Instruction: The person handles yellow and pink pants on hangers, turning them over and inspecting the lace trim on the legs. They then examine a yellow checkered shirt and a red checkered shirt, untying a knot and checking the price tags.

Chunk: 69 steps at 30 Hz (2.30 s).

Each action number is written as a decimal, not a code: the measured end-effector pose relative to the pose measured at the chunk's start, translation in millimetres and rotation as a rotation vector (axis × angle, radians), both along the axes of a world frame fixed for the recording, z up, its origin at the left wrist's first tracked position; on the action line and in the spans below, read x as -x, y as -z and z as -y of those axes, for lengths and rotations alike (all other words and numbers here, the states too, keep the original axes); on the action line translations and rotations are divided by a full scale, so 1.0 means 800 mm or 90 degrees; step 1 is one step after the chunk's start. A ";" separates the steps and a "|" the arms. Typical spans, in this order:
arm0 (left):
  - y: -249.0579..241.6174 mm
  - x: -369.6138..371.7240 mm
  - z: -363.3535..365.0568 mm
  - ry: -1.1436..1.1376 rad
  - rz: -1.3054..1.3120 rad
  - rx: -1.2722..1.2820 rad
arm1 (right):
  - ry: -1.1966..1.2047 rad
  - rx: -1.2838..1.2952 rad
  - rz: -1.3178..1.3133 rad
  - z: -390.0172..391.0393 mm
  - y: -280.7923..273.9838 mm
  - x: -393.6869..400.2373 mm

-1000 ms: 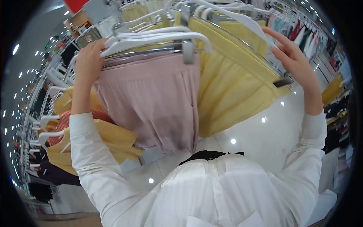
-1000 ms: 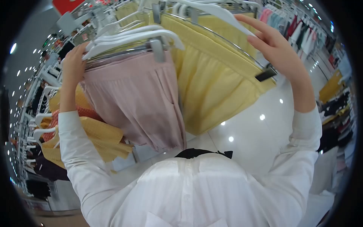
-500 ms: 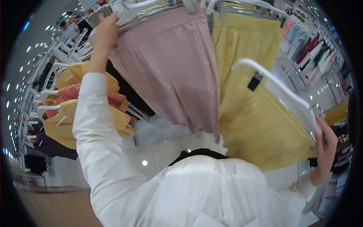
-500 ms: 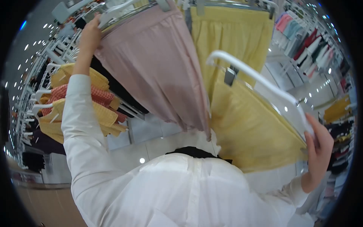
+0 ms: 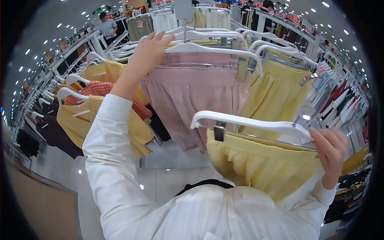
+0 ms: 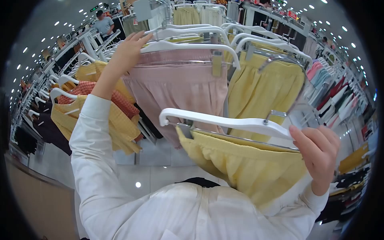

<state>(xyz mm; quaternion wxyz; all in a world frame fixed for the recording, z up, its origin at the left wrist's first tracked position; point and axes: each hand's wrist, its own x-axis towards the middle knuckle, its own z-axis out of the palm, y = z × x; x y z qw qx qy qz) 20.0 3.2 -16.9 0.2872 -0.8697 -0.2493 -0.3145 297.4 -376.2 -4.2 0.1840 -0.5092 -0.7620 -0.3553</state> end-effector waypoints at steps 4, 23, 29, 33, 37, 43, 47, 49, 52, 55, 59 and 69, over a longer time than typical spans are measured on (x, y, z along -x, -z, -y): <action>-0.001 0.006 0.024 -0.112 0.015 -0.043 | -0.058 0.017 -0.003 -0.024 0.001 0.016; 0.008 0.064 -0.005 0.196 0.149 -0.066 | -0.155 0.060 -0.169 -0.226 -0.051 0.027; 0.042 0.090 0.033 0.627 0.663 0.740 | -0.233 0.166 -0.255 -0.293 -0.028 0.046; 0.088 0.094 0.065 0.765 0.703 1.134 | -0.167 0.172 -0.232 -0.293 -0.007 0.060; 0.150 0.102 0.091 0.704 0.820 1.082 | -0.172 0.076 -0.220 -0.293 0.010 0.064; 0.230 0.096 0.089 0.380 0.639 0.911 | -0.046 -0.088 -0.152 -0.285 0.034 0.048; 0.262 0.104 0.100 0.227 0.678 0.960 | -0.096 -0.150 -0.346 -0.294 0.060 0.025; 0.281 0.109 0.101 0.208 0.678 0.967 | -0.189 -0.085 -0.576 -0.293 0.062 0.017; 0.307 0.108 0.113 0.138 0.686 0.898 | -0.219 0.050 -0.847 -0.282 0.096 -0.017; 0.339 0.106 0.131 0.083 0.728 0.918 | -0.335 0.083 -1.058 -0.282 0.180 -0.036; 0.369 0.106 0.157 0.031 0.718 0.888 | -0.050 0.352 -0.913 -0.244 0.258 0.008; 0.481 0.129 0.244 -0.253 0.706 0.843 | -0.058 0.491 -1.081 -0.208 0.461 0.005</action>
